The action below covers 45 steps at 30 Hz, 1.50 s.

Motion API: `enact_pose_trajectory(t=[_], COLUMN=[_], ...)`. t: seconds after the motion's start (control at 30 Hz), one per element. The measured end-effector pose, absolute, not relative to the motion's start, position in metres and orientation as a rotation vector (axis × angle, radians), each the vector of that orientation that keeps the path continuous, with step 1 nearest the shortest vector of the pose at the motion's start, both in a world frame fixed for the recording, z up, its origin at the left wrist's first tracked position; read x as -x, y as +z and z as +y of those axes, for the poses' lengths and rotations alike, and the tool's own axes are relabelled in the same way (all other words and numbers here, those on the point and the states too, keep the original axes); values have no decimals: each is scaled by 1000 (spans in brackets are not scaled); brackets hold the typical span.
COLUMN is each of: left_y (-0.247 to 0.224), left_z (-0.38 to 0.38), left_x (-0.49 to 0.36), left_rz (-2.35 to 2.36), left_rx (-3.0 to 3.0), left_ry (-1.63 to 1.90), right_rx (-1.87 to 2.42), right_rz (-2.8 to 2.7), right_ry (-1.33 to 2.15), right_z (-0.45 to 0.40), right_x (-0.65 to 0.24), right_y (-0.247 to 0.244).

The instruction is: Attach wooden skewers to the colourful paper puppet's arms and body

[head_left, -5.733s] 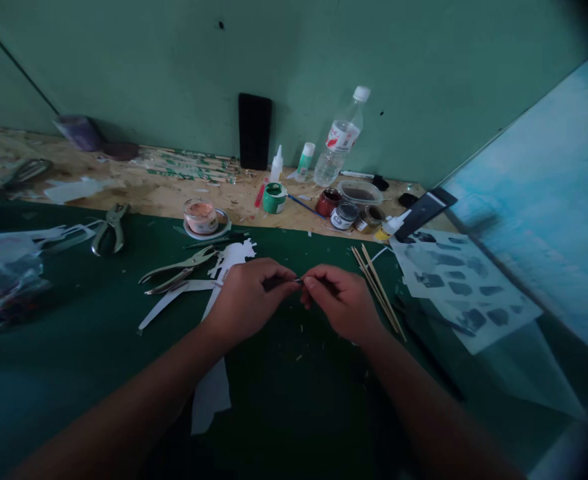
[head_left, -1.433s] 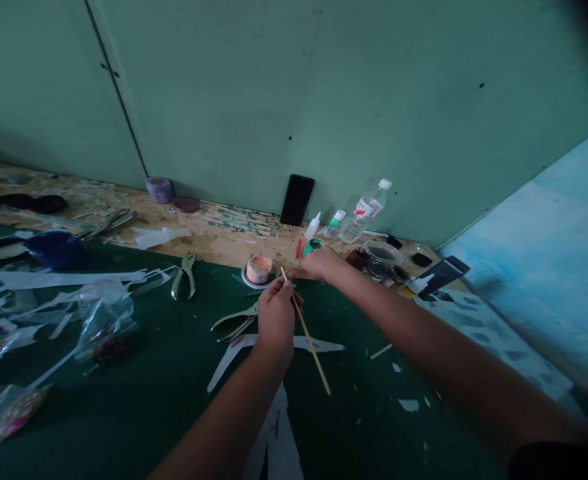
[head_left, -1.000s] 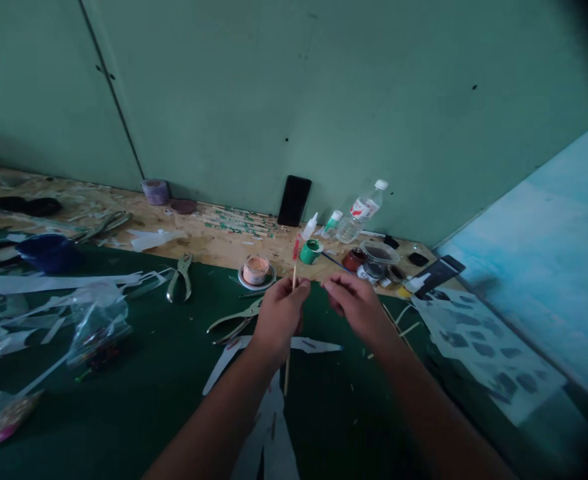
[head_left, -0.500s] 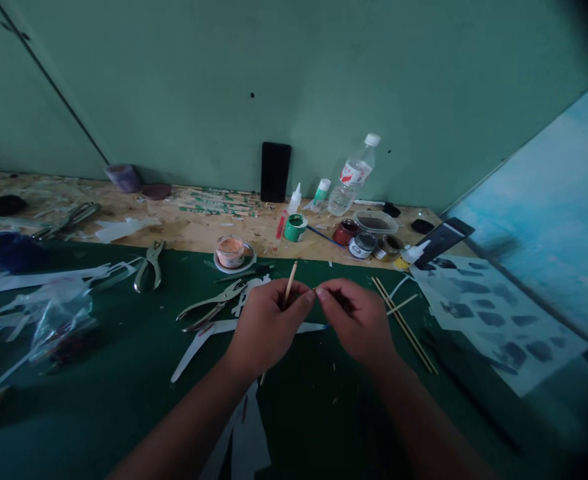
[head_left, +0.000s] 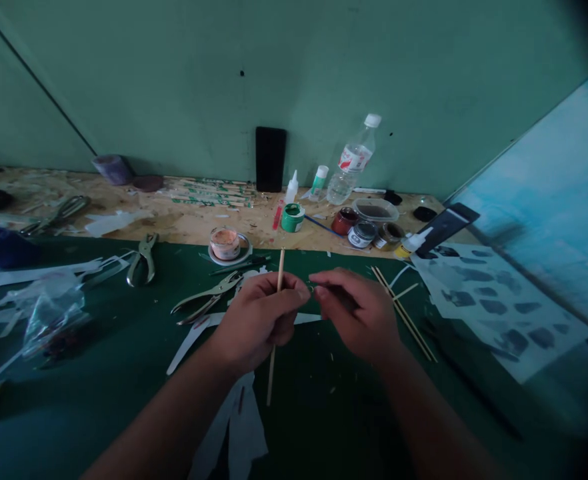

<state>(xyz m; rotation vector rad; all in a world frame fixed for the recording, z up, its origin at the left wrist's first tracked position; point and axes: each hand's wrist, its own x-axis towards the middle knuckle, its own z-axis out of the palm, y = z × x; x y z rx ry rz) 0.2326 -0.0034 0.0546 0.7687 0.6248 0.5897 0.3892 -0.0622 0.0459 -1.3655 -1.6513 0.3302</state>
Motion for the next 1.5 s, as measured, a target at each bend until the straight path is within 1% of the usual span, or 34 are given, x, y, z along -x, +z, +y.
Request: enact_pose_trajectory(t=[0.2, 0.47, 0.8, 0.9, 1.1, 1.2, 1.5], left_y=[55, 55, 55, 56, 55, 55, 58], left_z=[-2, 1, 3, 3, 1, 1, -4], left_x=[-231, -227, -227, -227, -225, -224, -223], left_rz=[531, 516, 592, 614, 678, 683, 748], left_rx=[-600, -491, -582, -704, -1147, -1340, -1744], left_ry=[471, 351, 376, 440, 654, 734, 902], right_rx=[1247, 1246, 1295, 1293, 1368, 1411, 1439], right_rz=[-1763, -1904, -2065, -1970, -1660, -1571, -1542], right_ry=[295, 40, -125, -60, 283, 400, 415], right_z=[-61, -62, -63, -64, -65, -65, -66], right_x=[-389, -391, -395, -392, -384, -382, -380], right_y=[49, 52, 47, 48, 53, 53, 55])
